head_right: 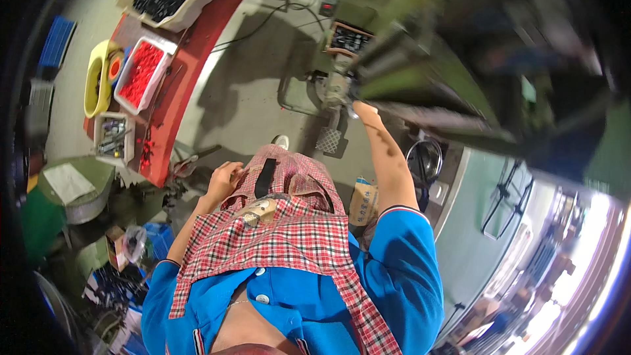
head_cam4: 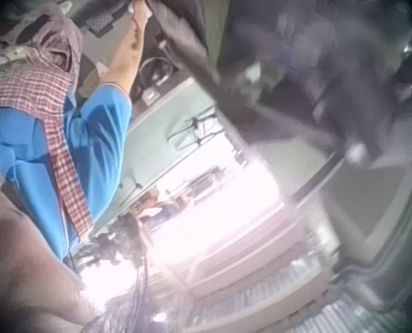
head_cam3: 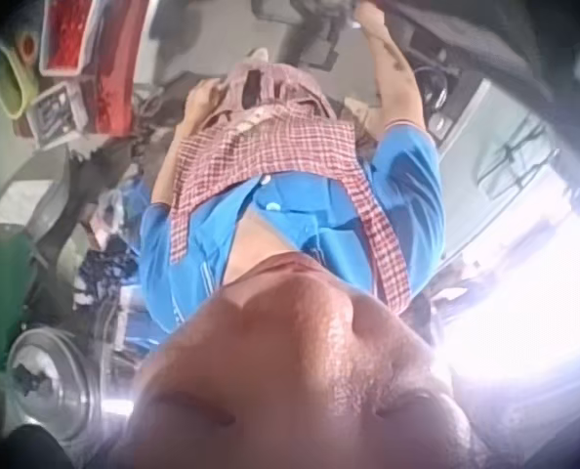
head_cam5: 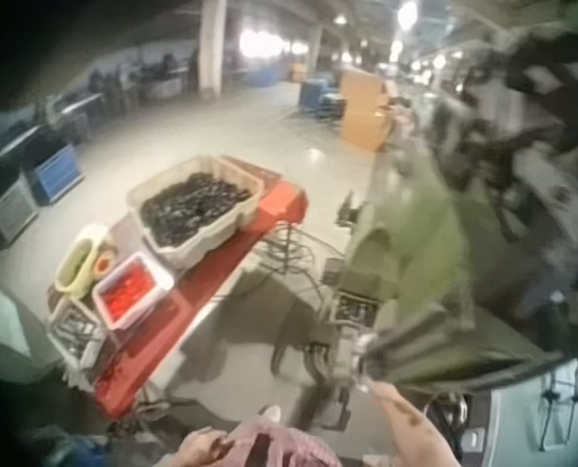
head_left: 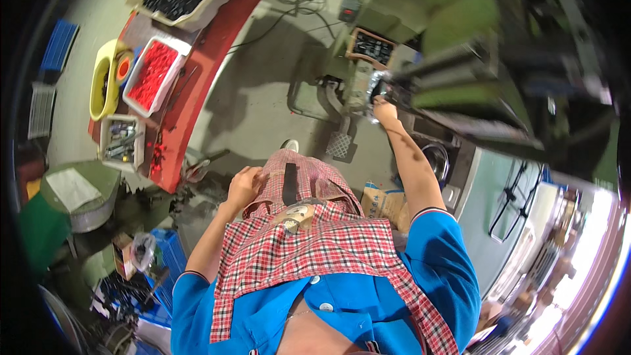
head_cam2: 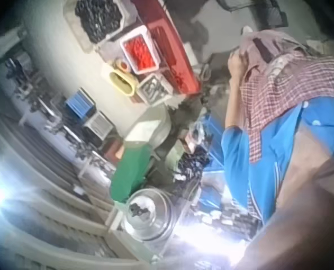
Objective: The person repeatedly picks up black metal frames from a blue crate, places them into a green press machine, and operates the press to attach small components. After each press, the person removes the frame and places it on a nearby table, then repeats the process with another frame.
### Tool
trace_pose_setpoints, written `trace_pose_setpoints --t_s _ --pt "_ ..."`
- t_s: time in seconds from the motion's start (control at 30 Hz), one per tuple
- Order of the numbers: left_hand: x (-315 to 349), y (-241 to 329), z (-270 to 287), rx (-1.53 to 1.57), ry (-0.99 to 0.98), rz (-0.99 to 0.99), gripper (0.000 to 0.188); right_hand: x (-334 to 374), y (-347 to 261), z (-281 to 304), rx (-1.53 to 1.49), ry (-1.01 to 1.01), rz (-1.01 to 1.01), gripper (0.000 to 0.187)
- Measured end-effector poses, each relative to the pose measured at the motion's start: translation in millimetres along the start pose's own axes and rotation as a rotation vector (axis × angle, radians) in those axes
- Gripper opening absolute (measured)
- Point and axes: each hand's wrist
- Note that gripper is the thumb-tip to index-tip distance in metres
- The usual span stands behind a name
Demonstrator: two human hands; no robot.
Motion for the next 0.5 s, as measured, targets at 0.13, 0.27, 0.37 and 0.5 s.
trace_pose_setpoints --t_s 0.13,0.27,0.37,0.5 --pt "16 -1 -3 -0.053 0.048 0.086 0.019 -39 -64 10 0.081 -0.148 -0.120 0.025" --pt "3 5 12 -0.109 0.022 0.103 0.020 -52 -50 -2 0.139 -0.076 -0.098 0.023" --pt "-9 0 14 -0.120 -0.014 0.059 0.023 -55 -42 -17 0.197 -0.034 -0.096 0.021" --pt "-37 7 21 -0.191 -0.186 0.015 0.026 -58 -26 -50 0.414 0.036 -0.216 0.018"
Point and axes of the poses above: each hand's wrist, its own x-axis away from the middle knuckle, its own z-axis out of the back of the hand, y = z × x, and after that the axes turned 5 degrees about -y, right-handed
